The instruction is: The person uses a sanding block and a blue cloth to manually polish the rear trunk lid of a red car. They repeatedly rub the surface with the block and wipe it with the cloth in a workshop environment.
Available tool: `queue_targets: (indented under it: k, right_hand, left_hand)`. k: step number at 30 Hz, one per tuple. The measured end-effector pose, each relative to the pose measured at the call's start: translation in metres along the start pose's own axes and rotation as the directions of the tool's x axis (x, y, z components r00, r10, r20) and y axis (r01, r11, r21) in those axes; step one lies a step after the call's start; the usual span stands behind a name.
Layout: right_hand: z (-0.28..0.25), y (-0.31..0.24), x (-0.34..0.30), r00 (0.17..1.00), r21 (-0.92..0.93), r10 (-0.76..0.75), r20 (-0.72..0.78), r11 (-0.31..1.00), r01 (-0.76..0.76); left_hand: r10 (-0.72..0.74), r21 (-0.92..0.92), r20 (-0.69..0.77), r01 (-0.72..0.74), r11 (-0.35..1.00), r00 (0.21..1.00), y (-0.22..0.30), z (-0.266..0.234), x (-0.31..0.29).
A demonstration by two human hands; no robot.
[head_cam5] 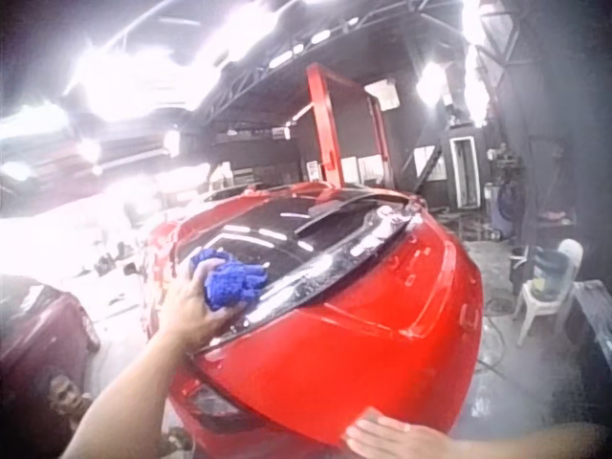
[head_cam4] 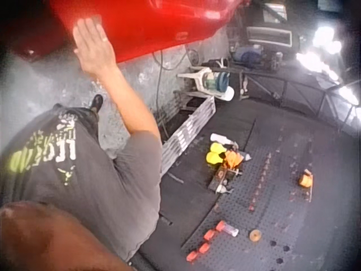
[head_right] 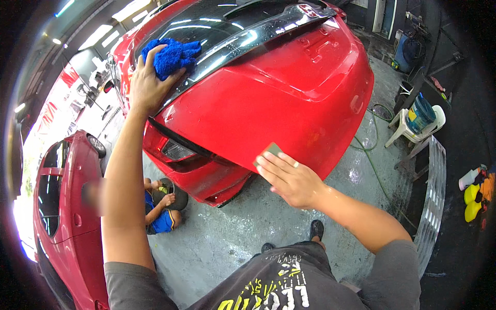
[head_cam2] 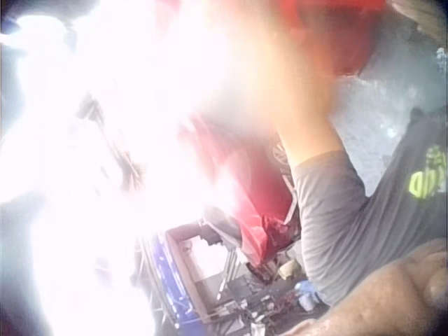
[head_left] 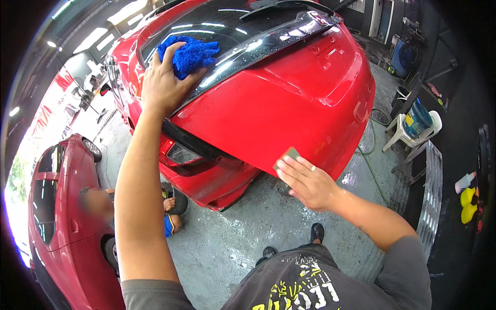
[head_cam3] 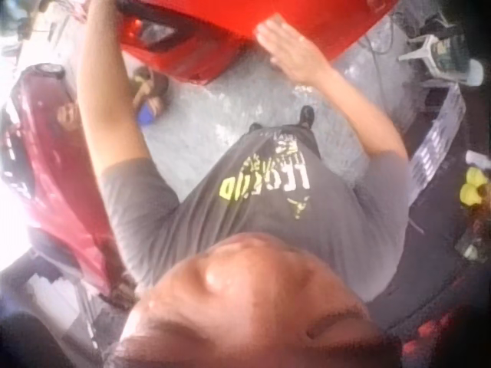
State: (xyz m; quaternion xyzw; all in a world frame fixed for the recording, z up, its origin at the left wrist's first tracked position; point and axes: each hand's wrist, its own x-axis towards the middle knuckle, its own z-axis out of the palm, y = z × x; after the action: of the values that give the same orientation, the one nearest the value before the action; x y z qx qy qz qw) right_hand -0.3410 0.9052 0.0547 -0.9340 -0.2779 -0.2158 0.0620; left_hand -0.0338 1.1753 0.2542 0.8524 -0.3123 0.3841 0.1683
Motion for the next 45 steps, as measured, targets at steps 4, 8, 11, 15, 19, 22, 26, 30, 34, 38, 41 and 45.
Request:
queue_targets:
  k: [4,8,11,15,19,22,26,30,34,38,41,45]
  right_hand:
    - [0.003,-0.016,0.075,0.996,0.014,0.038,-0.08,0.999,-0.037]
    - [-0.001,-0.02,0.052,0.999,0.014,0.048,-0.02,0.999,-0.047]
    - [-0.01,-0.017,0.032,0.998,0.019,0.04,0.058,0.999,-0.041]
    - [-0.007,-0.023,0.109,0.999,-0.004,0.025,-0.028,1.0,-0.025]
    - [-0.003,-0.032,0.143,0.997,0.014,0.004,-0.073,1.0,-0.003]
    - [-0.003,-0.031,0.096,1.0,0.023,-0.019,0.015,1.0,0.019]
    - [-0.006,-0.03,0.13,0.999,-0.062,-0.043,0.012,0.997,0.044]
    - [0.004,-0.024,0.213,0.978,-0.089,-0.074,-0.195,0.994,0.058]
    - [0.004,-0.016,0.202,0.986,-0.053,-0.004,-0.167,0.999,-0.005]
    - [0.001,0.024,0.186,0.851,-0.025,0.331,-0.407,0.927,-0.373]
    - [0.01,-0.027,0.203,0.924,-0.198,0.192,-0.33,0.943,-0.266]
    - [0.006,0.003,0.185,0.917,-0.141,0.189,-0.352,0.958,-0.252]
  left_hand:
    - [0.029,-0.03,-0.022,-0.03,0.999,0.999,0.006,0.005,0.005]
    - [0.012,-0.021,0.004,-0.012,1.0,1.0,0.001,-0.003,0.0]
    - [0.022,0.026,-0.025,-0.022,0.999,0.999,0.003,-0.001,0.0]
    - [-0.016,-0.03,0.015,0.017,0.999,1.0,0.012,-0.001,0.002]
    - [0.059,-0.06,-0.04,-0.062,0.996,0.997,-0.003,-0.007,0.0]
    - [0.024,-0.042,-0.02,-0.025,0.999,1.0,-0.007,-0.011,-0.004]
    - [0.047,-0.054,-0.032,-0.048,0.997,0.998,0.003,-0.013,-0.002]
    - [0.007,-0.073,0.023,-0.005,0.997,1.0,0.013,-0.012,0.002]
    - [0.004,-0.06,-0.009,-0.005,0.998,1.0,-0.003,-0.013,-0.004]
    - [-0.003,-0.043,-0.044,0.001,0.999,0.999,0.007,-0.012,0.001]
    - [0.013,-0.057,-0.041,-0.015,0.998,0.999,0.012,-0.007,0.002]
    - [0.015,-0.101,-0.017,-0.016,0.995,1.0,0.005,-0.005,-0.001]
